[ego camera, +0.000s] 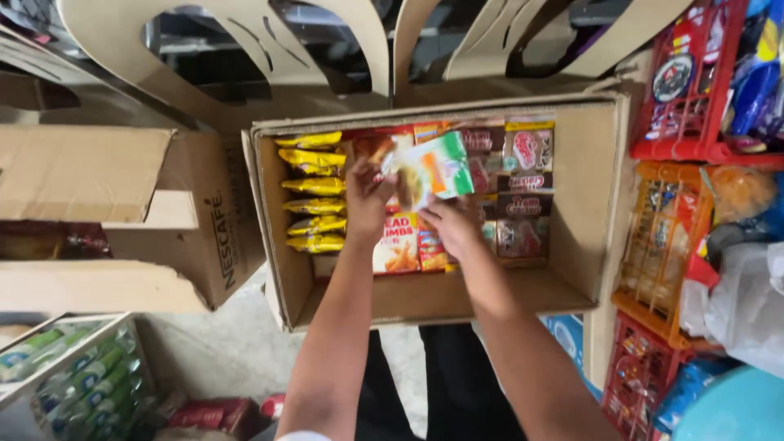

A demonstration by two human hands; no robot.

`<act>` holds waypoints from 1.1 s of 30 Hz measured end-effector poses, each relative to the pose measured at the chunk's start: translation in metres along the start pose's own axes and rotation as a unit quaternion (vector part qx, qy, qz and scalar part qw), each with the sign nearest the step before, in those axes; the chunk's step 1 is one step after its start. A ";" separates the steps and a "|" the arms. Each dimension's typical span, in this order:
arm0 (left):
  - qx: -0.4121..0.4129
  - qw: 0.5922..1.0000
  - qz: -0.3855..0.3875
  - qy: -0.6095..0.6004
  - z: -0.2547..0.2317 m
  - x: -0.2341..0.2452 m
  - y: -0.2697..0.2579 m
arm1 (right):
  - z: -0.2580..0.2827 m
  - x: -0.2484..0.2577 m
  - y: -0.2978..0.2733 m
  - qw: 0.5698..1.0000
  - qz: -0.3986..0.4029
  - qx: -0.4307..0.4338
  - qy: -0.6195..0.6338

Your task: Organizing and packing various snack packets from a shelf into a cardboard box.

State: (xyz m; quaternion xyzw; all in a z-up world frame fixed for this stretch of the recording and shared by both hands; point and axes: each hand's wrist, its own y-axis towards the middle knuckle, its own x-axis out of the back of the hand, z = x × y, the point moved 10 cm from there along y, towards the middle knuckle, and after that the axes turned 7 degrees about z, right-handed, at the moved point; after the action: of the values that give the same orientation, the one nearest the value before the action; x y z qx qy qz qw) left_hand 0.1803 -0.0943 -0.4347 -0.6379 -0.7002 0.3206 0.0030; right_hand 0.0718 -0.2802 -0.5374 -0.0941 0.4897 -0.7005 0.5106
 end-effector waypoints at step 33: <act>-0.107 0.805 0.222 0.539 -0.066 -0.097 -0.046 | 0.162 -0.109 -0.115 0.645 -0.119 0.405 -0.637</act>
State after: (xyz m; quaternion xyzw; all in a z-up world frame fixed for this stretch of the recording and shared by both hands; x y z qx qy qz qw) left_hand 0.1842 -0.1510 -0.3220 -0.8425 -0.4549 -0.1599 0.2404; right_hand 0.1525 -0.2881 -0.3260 -0.3584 -0.3038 -0.6511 0.5962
